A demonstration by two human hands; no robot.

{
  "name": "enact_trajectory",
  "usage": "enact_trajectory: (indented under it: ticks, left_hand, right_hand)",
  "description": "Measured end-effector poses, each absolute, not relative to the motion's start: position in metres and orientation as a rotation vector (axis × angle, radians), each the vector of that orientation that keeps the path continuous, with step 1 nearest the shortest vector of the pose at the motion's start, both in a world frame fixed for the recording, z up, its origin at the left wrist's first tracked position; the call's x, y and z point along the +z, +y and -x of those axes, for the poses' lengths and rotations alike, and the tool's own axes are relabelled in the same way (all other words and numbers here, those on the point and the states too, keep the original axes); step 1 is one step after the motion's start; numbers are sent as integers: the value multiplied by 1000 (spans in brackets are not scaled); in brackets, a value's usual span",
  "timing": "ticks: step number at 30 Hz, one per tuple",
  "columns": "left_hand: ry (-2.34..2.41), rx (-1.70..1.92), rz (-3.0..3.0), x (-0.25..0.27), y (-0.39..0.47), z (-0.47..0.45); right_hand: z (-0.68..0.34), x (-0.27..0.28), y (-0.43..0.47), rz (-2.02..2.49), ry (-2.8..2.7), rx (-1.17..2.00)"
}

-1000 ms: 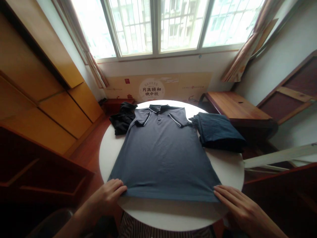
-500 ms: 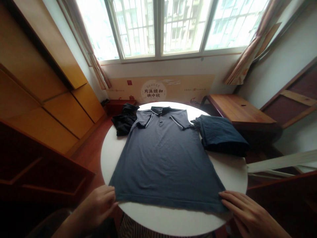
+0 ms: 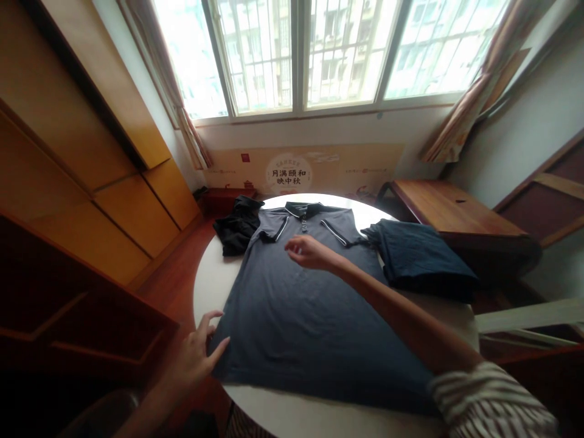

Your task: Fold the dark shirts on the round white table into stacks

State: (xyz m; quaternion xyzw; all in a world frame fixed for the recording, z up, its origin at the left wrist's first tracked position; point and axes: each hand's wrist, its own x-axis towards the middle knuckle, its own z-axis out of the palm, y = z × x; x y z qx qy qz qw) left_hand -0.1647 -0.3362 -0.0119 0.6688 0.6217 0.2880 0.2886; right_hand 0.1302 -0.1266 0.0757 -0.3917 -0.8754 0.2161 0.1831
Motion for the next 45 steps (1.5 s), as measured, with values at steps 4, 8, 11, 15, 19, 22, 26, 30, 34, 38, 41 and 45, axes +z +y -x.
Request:
enact_trajectory:
  ticks: [4,8,11,15,19,22,26,30,34,38,41,45]
  left_hand:
    - [1636,925,-1857,-10,-346,152]
    - [1732,969,-2028,-23,-361,141]
    - [1602,1060,-2055,-35,-365,130]
    - [1463,1062,-2094,-32,-360,116]
    - [1376,1044,-2177,-18,-355,107]
    - [1298,1075,-2179,-16,-352,103]
    - [1238,1090,-2147,-22,-350,100]
    - [1148,1133,-2162,-28,-347,103]
    - [1148,1123,-2156,-26,-347,106]
    - [1250,1074,-2103,-21,-350,106]
    - [1366,972,-2115,-25,-354,115]
    - [1519,839,-2067,-31,-364,147]
  right_hand:
    - [-37,80,-49,1371,-2428,634]
    - [16,61,-12,1557,-2397,645]
    - [36,44,0,1685,-2358,635]
    - [52,34,15,1813,-2285,597]
    - [58,34,27,1851,-2252,589]
    - [54,32,30,1844,-2242,566]
    - [46,25,32,1827,-2263,517]
    - [44,21,36,1807,-2292,474]
    - [44,24,38,1794,-2322,436]
    - [39,35,32,1758,-2387,419]
    - [29,48,19,1665,-2478,417]
    - [-10,66,-25,1461,-2596,381]
